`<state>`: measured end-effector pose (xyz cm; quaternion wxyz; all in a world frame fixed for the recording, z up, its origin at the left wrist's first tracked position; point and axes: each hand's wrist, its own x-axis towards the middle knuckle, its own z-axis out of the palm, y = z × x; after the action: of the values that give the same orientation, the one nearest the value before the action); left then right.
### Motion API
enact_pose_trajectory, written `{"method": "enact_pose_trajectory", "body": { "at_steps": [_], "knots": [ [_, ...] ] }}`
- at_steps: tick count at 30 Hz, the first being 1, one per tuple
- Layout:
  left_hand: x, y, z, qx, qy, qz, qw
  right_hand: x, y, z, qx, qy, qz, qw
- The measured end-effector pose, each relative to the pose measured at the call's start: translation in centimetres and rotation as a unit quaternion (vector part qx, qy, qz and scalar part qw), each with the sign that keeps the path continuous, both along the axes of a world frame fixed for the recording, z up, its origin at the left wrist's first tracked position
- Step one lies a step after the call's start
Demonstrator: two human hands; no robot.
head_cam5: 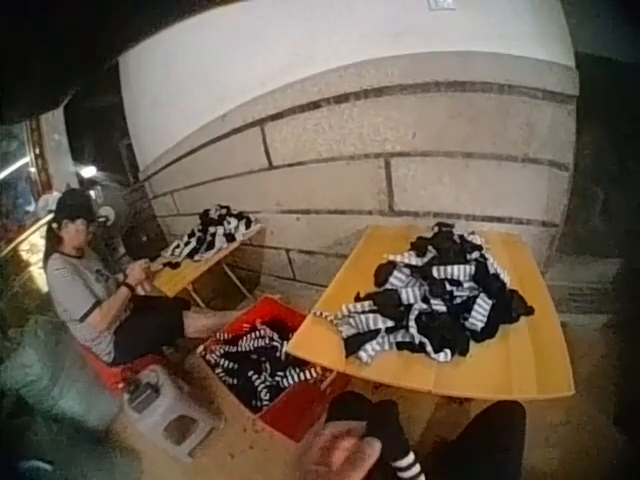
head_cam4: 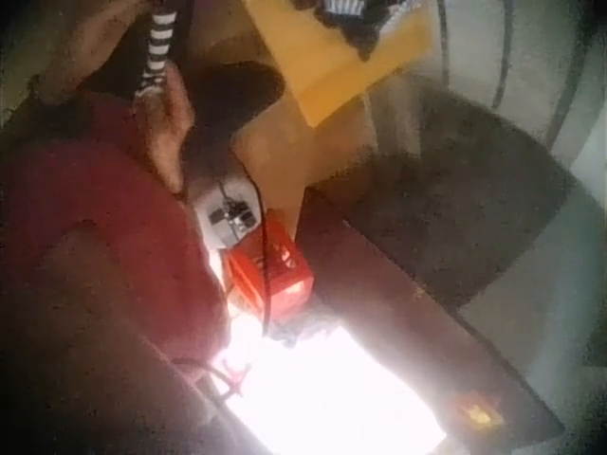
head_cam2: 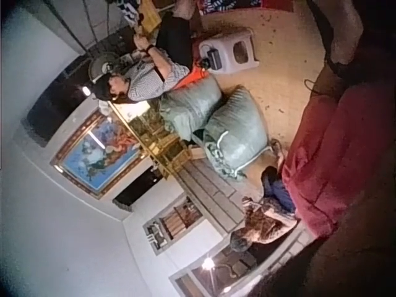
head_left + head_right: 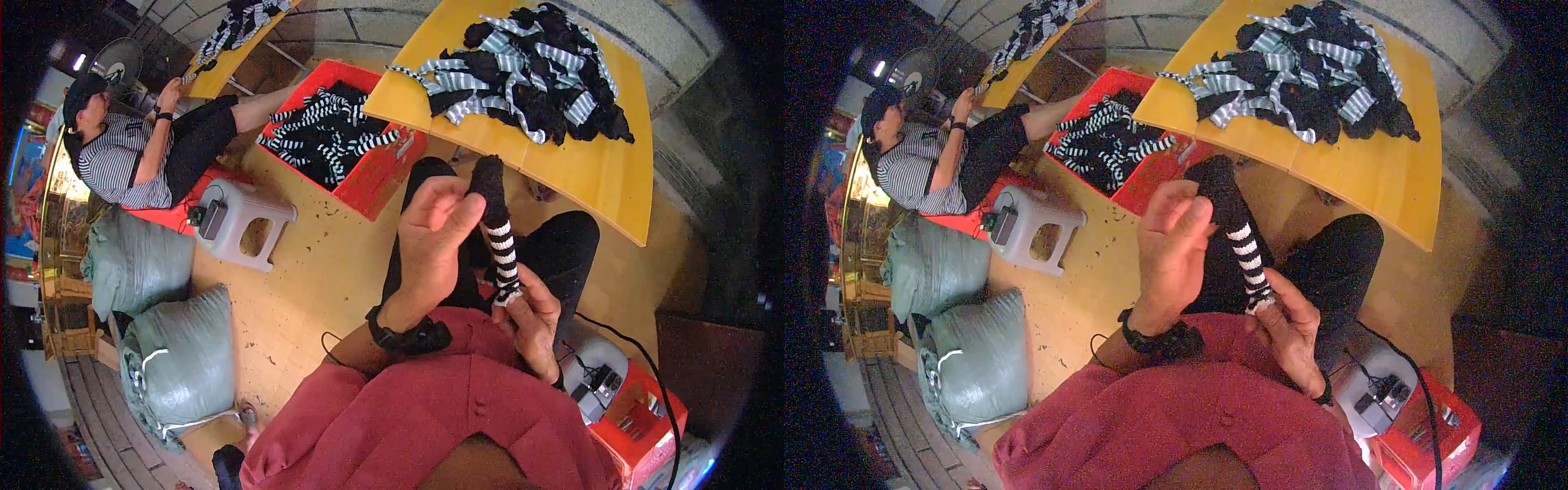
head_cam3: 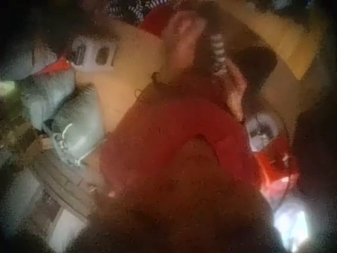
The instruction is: The recorder is finishing manufactured socks by fixing loose threads with a hook tool and pulling them over a form for inspection.
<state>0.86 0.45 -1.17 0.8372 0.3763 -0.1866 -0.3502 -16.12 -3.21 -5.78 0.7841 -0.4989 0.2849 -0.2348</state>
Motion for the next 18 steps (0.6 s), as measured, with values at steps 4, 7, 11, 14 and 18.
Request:
{"method": "enact_pose_trajectory", "body": {
  "at_steps": [4, 7, 11, 14, 18],
  "knots": [
    [1.1, 0.3, -0.7, -0.012, -0.066, 0.041, 0.997, 0.1, 0.4, 1.0, 0.034, 0.037, -0.028, 0.998],
    [1.0, 0.1, 0.0, -0.012, -0.068, 0.053, 0.996, -0.1, 0.5, 0.3, -0.025, 0.003, -0.018, 1.000],
    [0.6, -0.1, 1.4, 0.032, -0.087, 0.019, 0.996, -0.3, 0.1, 0.2, -0.118, 0.040, 0.004, 0.992],
    [1.0, -0.1, 0.5, 0.042, -0.079, 0.020, 0.996, -0.3, 0.3, -0.2, -0.175, 0.022, -0.007, 0.984],
    [1.5, 0.0, 0.3, 0.019, -0.035, 0.037, 0.999, -0.5, 0.4, -0.5, -0.154, 0.047, -0.023, 0.987]
  ]
}}
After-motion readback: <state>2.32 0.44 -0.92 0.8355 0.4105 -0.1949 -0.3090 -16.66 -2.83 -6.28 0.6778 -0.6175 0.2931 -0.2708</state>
